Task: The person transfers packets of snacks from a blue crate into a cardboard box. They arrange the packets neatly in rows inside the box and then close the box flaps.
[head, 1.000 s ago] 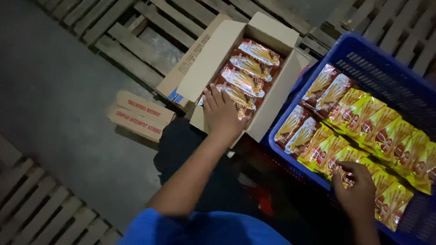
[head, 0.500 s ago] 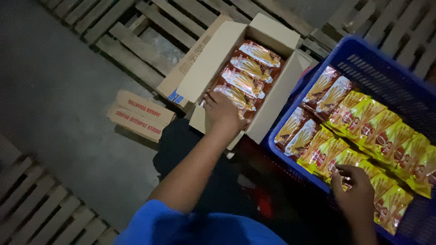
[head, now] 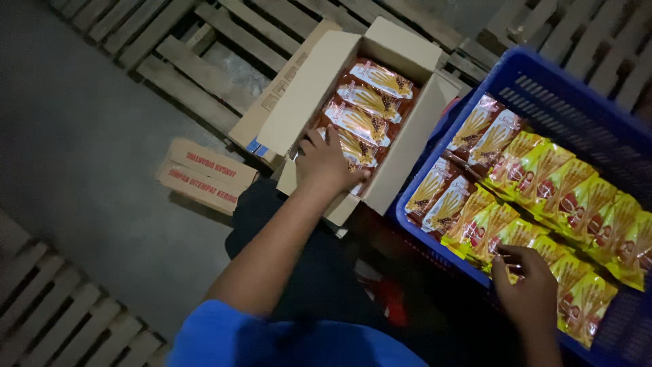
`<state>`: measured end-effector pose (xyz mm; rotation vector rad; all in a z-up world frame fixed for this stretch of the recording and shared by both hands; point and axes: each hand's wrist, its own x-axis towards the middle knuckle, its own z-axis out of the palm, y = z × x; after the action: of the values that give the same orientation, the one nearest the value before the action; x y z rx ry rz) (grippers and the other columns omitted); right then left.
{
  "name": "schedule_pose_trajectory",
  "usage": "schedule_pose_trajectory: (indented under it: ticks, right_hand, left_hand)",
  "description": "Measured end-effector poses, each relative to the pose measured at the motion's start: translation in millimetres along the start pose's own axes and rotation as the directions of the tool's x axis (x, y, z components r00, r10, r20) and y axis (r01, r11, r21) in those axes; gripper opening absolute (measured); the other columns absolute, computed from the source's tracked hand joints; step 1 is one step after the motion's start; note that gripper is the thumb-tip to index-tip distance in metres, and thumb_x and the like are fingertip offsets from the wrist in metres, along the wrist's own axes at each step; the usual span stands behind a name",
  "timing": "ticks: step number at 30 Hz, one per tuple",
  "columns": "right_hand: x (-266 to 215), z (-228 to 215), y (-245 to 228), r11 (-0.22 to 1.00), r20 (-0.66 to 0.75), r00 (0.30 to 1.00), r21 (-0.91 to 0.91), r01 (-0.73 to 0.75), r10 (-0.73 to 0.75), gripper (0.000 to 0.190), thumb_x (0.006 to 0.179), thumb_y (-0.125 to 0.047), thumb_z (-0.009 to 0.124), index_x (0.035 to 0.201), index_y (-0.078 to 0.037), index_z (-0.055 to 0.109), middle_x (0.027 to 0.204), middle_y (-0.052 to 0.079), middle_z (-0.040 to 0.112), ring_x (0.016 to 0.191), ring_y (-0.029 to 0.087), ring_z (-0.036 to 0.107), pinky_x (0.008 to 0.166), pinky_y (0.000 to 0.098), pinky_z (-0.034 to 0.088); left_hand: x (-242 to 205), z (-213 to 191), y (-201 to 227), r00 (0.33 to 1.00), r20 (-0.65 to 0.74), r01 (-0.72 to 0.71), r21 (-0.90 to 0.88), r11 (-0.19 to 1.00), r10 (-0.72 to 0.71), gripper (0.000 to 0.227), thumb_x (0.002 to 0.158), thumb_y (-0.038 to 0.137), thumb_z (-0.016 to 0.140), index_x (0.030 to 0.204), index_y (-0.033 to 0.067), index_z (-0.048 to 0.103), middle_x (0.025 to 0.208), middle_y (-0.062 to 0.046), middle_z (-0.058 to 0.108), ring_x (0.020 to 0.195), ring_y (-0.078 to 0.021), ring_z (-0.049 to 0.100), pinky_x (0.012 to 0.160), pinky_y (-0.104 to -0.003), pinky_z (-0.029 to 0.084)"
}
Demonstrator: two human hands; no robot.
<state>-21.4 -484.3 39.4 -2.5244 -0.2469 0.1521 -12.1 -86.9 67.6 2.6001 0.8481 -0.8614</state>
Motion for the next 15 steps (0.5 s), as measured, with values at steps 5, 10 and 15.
schedule_pose_trajectory:
  ticks: [5,10,15]
  right_hand:
    - [2.6,0.4,-0.2,1.0,0.013,1.0,0.015,-0.025,0.025,0.017,0.097,-0.01,0.068,0.112,-0.006,0.074,0.108,0.01,0.074,0.09,0.022,0.071,0.085,0.0347,0.053]
    - [3.2,-0.6,-9.0,0.998,0.022,0.998,0.037,-0.058,0.057,0.015,0.098,-0.009,0.067,0.11,-0.006,0.075,0.106,0.01,0.075,0.086,0.022,0.07,0.085,0.0343,0.053]
    - [2.6,-1.8,-10.2,0.994,0.04,0.993,0.017,-0.11,0.109,0.018,0.098,-0.013,0.066,0.112,-0.005,0.075,0.106,0.01,0.076,0.088,0.022,0.073,0.085,0.0361,0.052]
  left_hand:
    - [8.9,17.5,7.9,1.0,0.011,0.011,0.035,0.999,-0.011,0.13,0.085,0.081,0.064,0.167,0.013,-0.01,0.17,-0.025,0.0,0.152,-0.0468,0.015,0.113,-0.06,0.035]
    - [10.9,30.3,7.9,0.998,-0.054,0.025,0.121,0.992,-0.019,0.131,0.083,0.089,0.056,0.167,0.0135,-0.008,0.17,-0.025,0.004,0.149,-0.0491,0.017,0.112,-0.064,0.031]
    - [24.3,37.9,2.9,0.971,-0.14,-0.177,0.117,0.977,0.193,0.129,0.085,0.076,0.069,0.166,0.0122,-0.008,0.173,-0.018,-0.002,0.155,-0.0497,0.0,0.123,-0.063,0.007]
